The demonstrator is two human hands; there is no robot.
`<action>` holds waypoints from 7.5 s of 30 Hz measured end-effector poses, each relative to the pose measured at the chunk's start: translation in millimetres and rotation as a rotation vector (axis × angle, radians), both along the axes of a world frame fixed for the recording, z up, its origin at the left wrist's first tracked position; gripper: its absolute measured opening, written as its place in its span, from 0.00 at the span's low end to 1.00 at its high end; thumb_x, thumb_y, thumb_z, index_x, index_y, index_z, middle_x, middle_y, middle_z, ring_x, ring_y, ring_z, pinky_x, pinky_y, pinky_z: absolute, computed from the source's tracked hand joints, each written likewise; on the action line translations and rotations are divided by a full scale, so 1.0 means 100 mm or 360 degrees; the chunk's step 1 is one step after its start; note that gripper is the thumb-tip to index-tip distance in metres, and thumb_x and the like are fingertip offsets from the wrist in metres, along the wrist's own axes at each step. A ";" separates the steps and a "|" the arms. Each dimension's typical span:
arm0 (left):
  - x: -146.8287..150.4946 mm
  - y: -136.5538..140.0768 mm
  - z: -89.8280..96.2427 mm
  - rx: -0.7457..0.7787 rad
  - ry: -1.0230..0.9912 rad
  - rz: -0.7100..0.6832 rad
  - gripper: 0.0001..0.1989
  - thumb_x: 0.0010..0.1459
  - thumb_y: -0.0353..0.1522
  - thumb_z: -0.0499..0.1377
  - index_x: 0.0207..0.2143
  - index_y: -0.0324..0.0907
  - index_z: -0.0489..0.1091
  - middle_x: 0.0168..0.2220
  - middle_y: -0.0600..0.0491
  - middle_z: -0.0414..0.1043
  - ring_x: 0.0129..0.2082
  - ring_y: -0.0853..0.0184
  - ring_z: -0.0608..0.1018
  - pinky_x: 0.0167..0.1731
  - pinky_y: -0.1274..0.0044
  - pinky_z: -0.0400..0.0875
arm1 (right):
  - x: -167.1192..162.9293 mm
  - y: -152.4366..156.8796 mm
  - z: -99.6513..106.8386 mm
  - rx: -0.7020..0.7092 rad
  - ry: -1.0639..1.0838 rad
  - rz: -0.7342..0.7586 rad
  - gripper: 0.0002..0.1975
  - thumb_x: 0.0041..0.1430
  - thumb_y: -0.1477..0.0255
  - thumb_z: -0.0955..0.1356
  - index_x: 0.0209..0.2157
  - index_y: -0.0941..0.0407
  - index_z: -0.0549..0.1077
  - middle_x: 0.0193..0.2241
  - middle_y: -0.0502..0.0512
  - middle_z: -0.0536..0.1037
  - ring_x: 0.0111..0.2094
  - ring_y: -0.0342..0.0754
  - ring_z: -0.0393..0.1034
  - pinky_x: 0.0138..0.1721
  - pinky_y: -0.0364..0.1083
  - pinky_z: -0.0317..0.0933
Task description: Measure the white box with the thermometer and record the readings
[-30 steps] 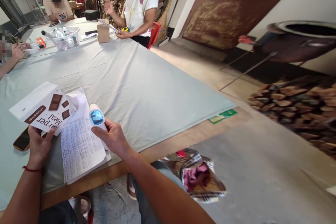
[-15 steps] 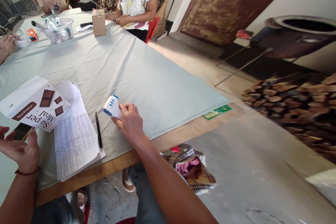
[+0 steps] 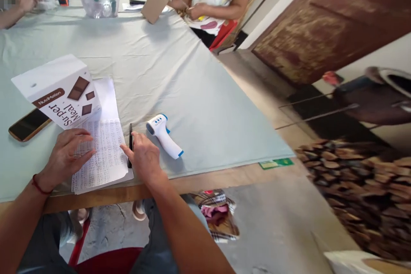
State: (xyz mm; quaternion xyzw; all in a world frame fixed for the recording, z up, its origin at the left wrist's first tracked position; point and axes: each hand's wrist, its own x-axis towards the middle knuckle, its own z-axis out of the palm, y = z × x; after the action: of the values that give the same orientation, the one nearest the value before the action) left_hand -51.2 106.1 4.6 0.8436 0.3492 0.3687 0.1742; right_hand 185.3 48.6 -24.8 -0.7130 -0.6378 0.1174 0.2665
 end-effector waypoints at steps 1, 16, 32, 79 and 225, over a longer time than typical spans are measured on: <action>0.01 -0.01 -0.01 -0.0030 0.0036 -0.0069 0.10 0.58 0.38 0.65 0.41 0.46 0.75 0.46 0.49 0.75 0.48 0.54 0.75 0.54 0.60 0.63 | -0.03 0.00 0.00 -0.0051 -0.0048 -0.0012 0.18 0.61 0.67 0.70 0.51 0.60 0.74 0.36 0.61 0.78 0.37 0.55 0.72 0.39 0.50 0.65; 0.17 -0.18 -0.10 -0.0195 0.0453 -0.0546 0.16 0.54 0.40 0.68 0.42 0.43 0.75 0.51 0.43 0.70 0.58 0.49 0.68 0.61 0.55 0.56 | -0.01 -0.33 0.14 0.0254 0.1417 0.0203 0.21 0.56 0.64 0.68 0.52 0.51 0.67 0.33 0.51 0.71 0.35 0.48 0.69 0.41 0.51 0.66; 0.20 -0.20 -0.11 -0.0121 0.0628 -0.0549 0.17 0.53 0.39 0.68 0.43 0.42 0.73 0.52 0.42 0.67 0.56 0.50 0.67 0.61 0.55 0.55 | -0.18 -0.53 0.07 -0.0075 0.1190 -0.0034 0.06 0.50 0.67 0.68 0.30 0.54 0.73 0.25 0.51 0.75 0.24 0.45 0.66 0.26 0.45 0.62; 0.20 -0.21 -0.10 -0.0112 0.0671 -0.0553 0.18 0.56 0.41 0.67 0.44 0.39 0.73 0.52 0.41 0.66 0.56 0.51 0.67 0.61 0.55 0.55 | -0.27 -0.51 0.00 0.0248 0.0816 0.0280 0.05 0.52 0.76 0.65 0.24 0.55 0.69 0.18 0.44 0.69 0.19 0.40 0.62 0.23 0.40 0.59; -0.29 0.26 -0.07 0.0318 -0.0425 0.0768 0.34 0.57 0.35 0.64 0.63 0.43 0.55 0.57 0.40 0.60 0.52 0.53 0.69 0.35 0.70 0.72 | -0.41 -0.09 0.24 -0.0288 0.2166 0.0436 0.22 0.51 0.52 0.75 0.40 0.55 0.79 0.33 0.53 0.80 0.37 0.53 0.74 0.45 0.50 0.67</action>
State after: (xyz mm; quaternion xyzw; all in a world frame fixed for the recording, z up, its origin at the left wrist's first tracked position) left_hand -80.4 131.8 -2.4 0.6931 0.4758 0.5400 0.0420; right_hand 144.8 40.0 -1.2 -0.4138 -0.4010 0.6230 0.5290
